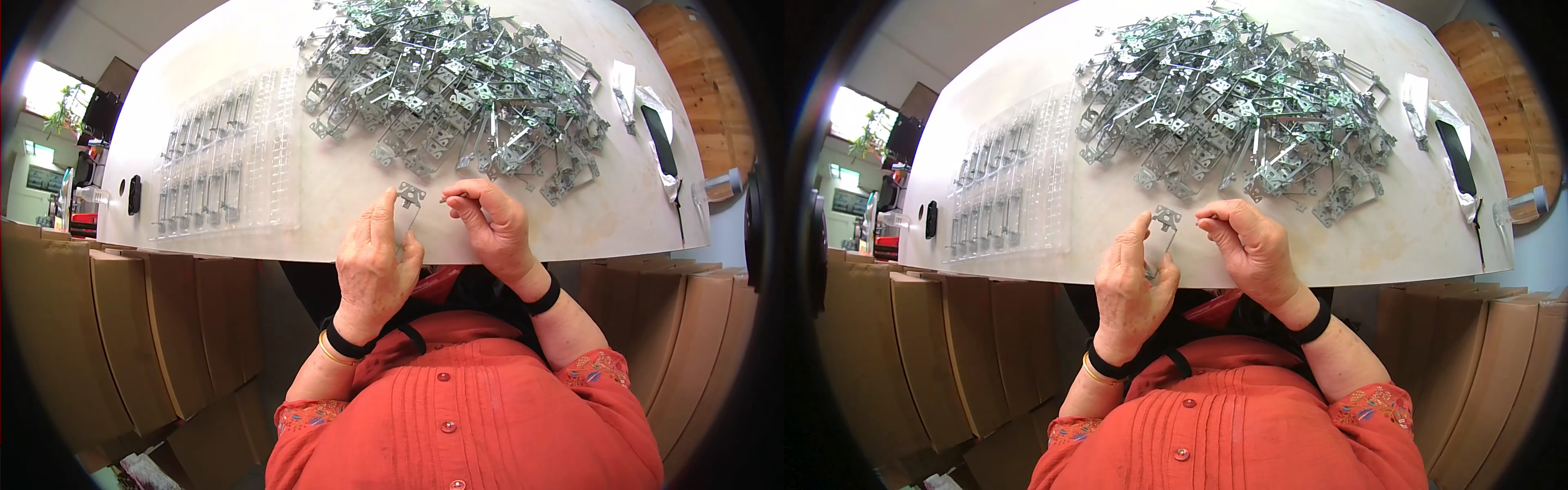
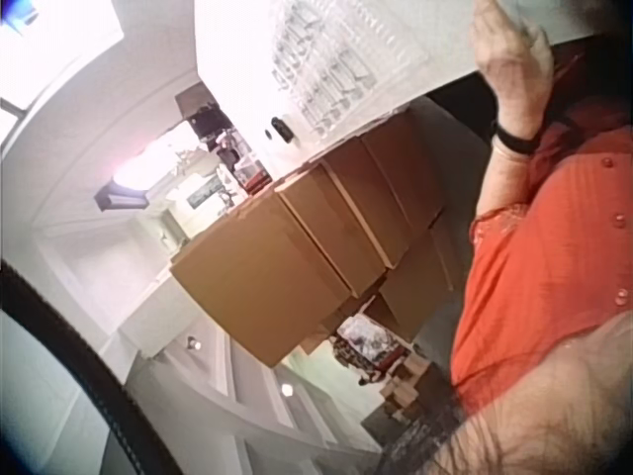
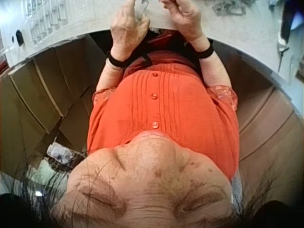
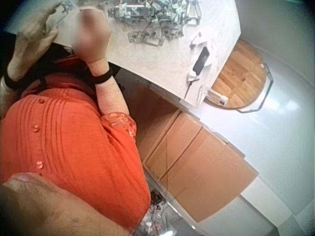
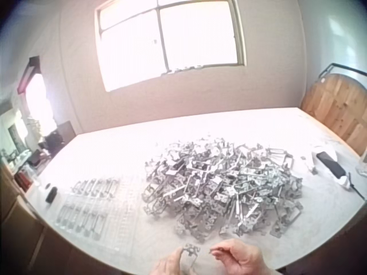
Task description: The person picks small metal brackets from a pile on a table and places them into a clear plastic organizer tray. They handle the items one by one, orienting them before placing them into the designated slots.
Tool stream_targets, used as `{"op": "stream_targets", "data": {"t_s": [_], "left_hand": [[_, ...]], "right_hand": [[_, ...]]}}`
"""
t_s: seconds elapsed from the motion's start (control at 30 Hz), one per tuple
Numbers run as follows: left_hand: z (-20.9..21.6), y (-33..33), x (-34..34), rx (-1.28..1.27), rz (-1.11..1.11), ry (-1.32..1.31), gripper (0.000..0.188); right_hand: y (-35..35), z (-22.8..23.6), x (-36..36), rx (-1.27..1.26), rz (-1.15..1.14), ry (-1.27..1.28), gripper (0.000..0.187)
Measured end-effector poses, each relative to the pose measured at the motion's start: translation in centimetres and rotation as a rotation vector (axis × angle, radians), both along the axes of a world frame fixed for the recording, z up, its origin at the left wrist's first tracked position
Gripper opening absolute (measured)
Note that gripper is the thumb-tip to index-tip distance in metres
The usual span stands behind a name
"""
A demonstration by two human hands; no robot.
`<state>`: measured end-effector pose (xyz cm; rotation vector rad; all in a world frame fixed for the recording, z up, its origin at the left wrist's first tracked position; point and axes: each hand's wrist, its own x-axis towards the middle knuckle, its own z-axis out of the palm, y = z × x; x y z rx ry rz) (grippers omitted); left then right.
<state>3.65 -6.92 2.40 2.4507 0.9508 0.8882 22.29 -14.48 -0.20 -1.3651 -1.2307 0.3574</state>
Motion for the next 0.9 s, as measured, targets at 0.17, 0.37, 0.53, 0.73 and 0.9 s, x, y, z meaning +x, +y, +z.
{"op": "stream_targets", "data": {"t_s": [0.17, 0.37, 0.53, 0.73, 0.9], "left_hand": [[-0.35, -0.15, -0.16, -0.011, -0.033, -0.048, 0.060], [-0.03, -0.30, -0.13, -0.007, -0.050, -0.038, 0.051], [-0.11, -0.04, -0.17, 0.003, -0.074, -0.040, 0.048], [0.22, 0.01, -0.18, -0.013, -0.092, -0.046, 0.047], [0.30, -0.10, -0.20, -0.029, -0.089, -0.034, 0.046]], "right_hand": [[0.04, 0.49, -0.05, 0.009, -0.014, -0.032, 0.016], [0.12, 0.71, -0.04, 0.001, 0.009, -0.060, 0.015], [0.15, 0.74, -0.17, -0.048, 0.029, -0.019, 0.014], [0.24, 0.77, -0.21, -0.079, 0.017, -0.025, 0.013], [0.29, 0.60, -0.18, -0.081, 0.010, -0.039, 0.013]]}}
